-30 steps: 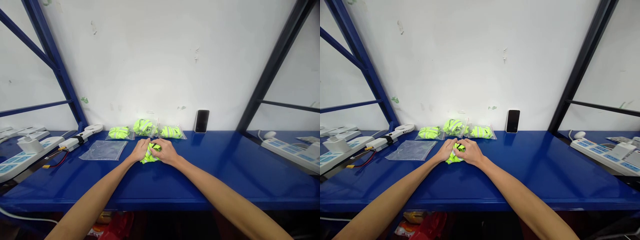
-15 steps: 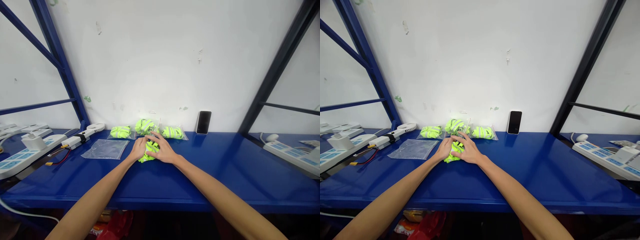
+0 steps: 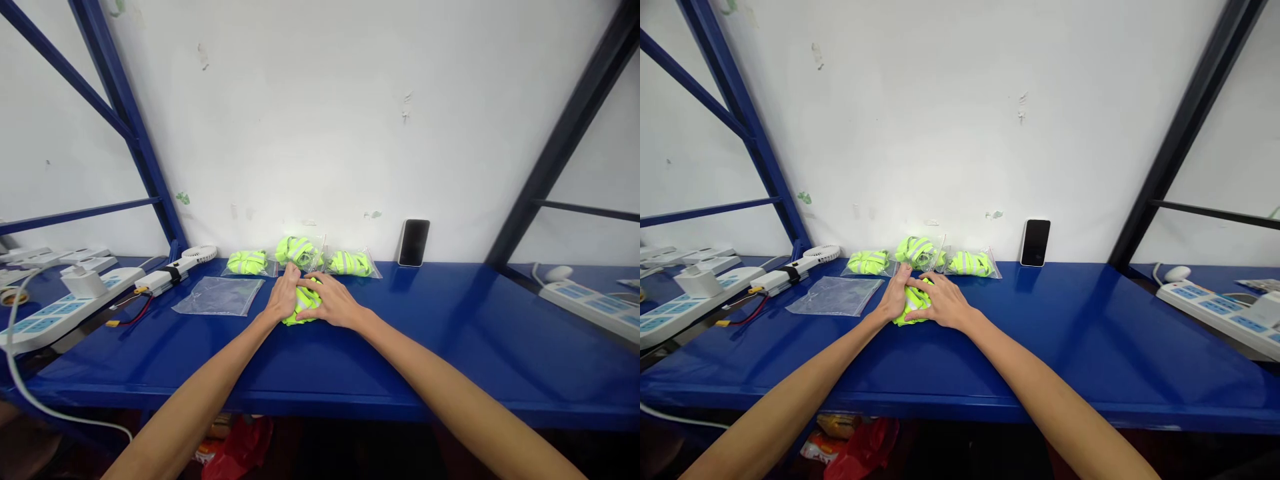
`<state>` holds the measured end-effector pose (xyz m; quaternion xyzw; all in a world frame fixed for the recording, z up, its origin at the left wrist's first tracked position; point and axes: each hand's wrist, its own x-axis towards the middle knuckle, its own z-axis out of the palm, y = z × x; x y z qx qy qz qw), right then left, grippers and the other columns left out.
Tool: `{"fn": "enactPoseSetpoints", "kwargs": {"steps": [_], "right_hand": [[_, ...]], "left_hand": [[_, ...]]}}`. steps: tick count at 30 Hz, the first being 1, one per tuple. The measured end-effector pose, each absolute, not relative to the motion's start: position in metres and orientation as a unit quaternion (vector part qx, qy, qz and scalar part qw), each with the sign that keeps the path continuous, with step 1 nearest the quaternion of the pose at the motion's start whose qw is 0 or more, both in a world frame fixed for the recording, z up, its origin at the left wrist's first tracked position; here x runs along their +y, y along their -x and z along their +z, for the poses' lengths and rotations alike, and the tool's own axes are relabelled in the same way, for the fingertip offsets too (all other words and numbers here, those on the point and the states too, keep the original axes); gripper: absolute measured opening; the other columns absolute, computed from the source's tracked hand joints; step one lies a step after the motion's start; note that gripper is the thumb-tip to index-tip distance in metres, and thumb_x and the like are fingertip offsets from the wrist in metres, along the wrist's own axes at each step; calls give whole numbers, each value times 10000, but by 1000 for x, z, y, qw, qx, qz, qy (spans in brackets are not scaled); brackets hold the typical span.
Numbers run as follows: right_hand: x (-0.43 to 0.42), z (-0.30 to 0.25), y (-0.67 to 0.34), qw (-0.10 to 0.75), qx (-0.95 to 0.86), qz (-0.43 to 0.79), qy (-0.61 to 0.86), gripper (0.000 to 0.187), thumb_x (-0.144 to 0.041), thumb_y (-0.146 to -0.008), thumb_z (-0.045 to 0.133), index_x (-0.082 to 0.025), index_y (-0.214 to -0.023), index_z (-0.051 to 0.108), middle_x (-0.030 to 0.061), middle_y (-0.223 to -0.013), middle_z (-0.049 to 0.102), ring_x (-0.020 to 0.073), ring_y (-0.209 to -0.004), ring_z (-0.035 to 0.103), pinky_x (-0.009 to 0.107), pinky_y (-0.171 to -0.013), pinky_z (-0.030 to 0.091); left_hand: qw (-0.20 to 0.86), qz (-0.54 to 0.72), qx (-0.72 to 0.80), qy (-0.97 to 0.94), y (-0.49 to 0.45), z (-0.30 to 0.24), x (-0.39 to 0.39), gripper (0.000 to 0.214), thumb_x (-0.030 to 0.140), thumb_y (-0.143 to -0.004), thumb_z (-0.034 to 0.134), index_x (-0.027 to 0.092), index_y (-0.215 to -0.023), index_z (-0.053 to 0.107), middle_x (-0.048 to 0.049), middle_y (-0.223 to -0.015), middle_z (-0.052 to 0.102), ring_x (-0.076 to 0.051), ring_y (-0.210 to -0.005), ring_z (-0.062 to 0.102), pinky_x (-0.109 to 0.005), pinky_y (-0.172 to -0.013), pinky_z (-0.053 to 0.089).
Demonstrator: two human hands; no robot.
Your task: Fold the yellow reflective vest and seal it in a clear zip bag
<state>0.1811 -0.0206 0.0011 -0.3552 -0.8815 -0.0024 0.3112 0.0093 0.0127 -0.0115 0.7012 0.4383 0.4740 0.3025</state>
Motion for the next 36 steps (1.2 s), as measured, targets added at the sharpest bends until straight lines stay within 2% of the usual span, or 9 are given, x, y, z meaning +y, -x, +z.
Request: {"fn": "enactPoseSetpoints", "kwargs": {"steps": [3,6,13,20,23,26,30,34,36], "right_hand": [[-21,5,-183,266,-884,14,383,707,-636,-733,642,-302,-1338,490,62,-949,626,238,-841,604,326,-739,445],[-21,9,-182,244,-887,1,392,700,-694,-721,605,-269,-1274,541,61,-867,629,248,-809,610,315,-696,427],[-23,11,-179,251,-888,-15,384,695,-709,-727,584,-253,-1249,543,114,-1142,595,265,-888,618,327,-711,430],[-23,11,-178,229,-895,-2,383,633,-704,-767,541,-291,-1247,566,73,-935,610,237,-777,613,296,-645,398],[-22,10,-178,259,-884,18,390,544,-659,-775,577,-313,-1194,605,54,-951,627,234,-846,621,292,-678,406],[-18,8,-186,279,-863,46,418,540,-660,-761,592,-305,-1166,633,51,-996,655,237,-908,627,308,-743,424],[-9,6,-208,311,-809,92,491,546,-652,-748,610,-276,-1141,657,61,-1095,681,265,-1004,627,344,-842,441],[-2,3,-222,356,-754,142,534,593,-646,-746,614,-231,-1169,648,80,-1172,670,290,-1110,596,381,-941,425],[-2,2,-221,375,-740,162,534,607,-654,-737,618,-224,-1163,652,79,-1196,660,294,-1145,577,395,-965,418]], "left_hand": [[215,454,450,-738,-10,-8,8,260,427,-949,290,232,-896,453,-19,-791,516,-208,-751,525,-345,-782,378],[201,427,450,-758,-11,-5,4,267,438,-955,276,231,-926,442,-19,-793,517,-198,-696,522,-337,-736,376],[206,418,446,-764,-11,-2,2,302,459,-951,293,229,-1052,460,-6,-776,533,-197,-677,536,-340,-738,388],[187,459,402,-770,-16,2,-3,430,441,-957,292,218,-1306,411,-40,-926,578,-217,-890,576,-364,-909,393],[181,431,362,-806,-9,7,-3,466,447,-962,268,213,-1335,424,-72,-1070,605,-226,-1011,572,-374,-959,399],[152,387,338,-844,20,14,3,468,475,-950,299,211,-1260,529,-89,-1229,589,-234,-1079,574,-361,-974,422],[37,305,480,-822,82,11,20,497,546,-919,328,217,-1115,646,-69,-1185,648,-281,-1121,573,-411,-1002,410],[24,176,576,-798,116,-11,30,640,629,-882,333,220,-1339,514,-75,-1418,493,-310,-1305,441,-441,-1067,341],[20,140,574,-806,113,-17,30,651,628,-894,294,225,-1366,487,-76,-1439,468,-299,-1324,421,-447,-1079,317]]}}
